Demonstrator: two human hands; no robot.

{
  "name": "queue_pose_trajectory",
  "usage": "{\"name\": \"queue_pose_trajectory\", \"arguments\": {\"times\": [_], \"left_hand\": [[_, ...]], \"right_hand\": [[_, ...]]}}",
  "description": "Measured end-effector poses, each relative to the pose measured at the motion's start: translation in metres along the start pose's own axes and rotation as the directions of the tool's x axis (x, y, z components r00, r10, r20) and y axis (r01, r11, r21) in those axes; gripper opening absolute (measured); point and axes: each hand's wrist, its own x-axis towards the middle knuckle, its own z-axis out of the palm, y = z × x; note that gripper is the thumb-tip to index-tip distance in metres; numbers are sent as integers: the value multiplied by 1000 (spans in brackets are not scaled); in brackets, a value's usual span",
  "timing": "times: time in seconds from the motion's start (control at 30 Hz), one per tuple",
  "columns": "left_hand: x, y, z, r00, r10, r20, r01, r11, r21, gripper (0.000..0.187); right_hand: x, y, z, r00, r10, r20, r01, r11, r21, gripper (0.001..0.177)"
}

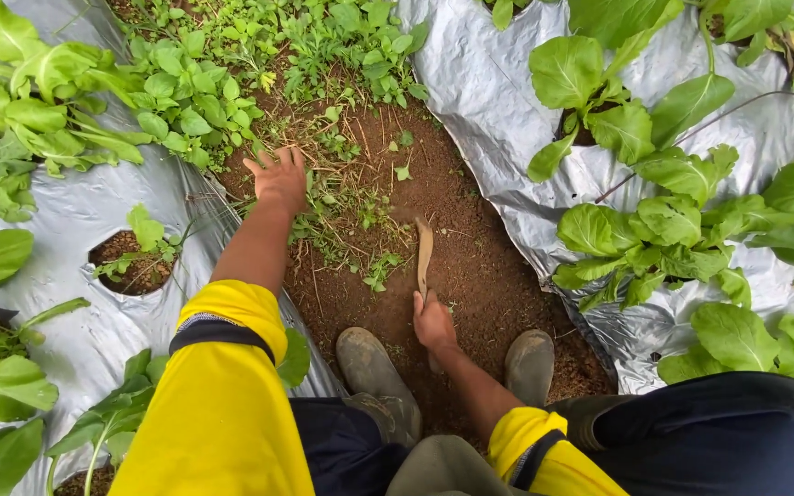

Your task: Using a hand hoe and hands to remove weeds from a soil path between plastic-covered garden beds.

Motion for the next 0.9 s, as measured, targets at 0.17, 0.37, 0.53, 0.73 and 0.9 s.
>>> {"name": "queue_pose_trajectory", "arguments": {"times": [0.17,0.37,0.53,0.73,0.9], "left_hand": [[76,-9,92,997,77,22,-72,983,-170,88],[70,1,74,990,139,35,-136,988,-68,68],[41,29,23,990,94,105,-93,995,-21,56],[65,67,0,979,88,186,-104,991,79,55],[-38,55,-79,977,165,136,-181,977,112,48]], "right_hand": [[65,-43,-16,997,33,-68,-22,988,154,59],[84,-23,-3,984,-129,126,114,986,123,60],[51,-107,-137,974,-118,194,176,932,-317,63],[5,-225,-284,994,-46,99,108,504,-857,36],[15,-213,-347,992,81,-98,-127,623,-772,52]]}}
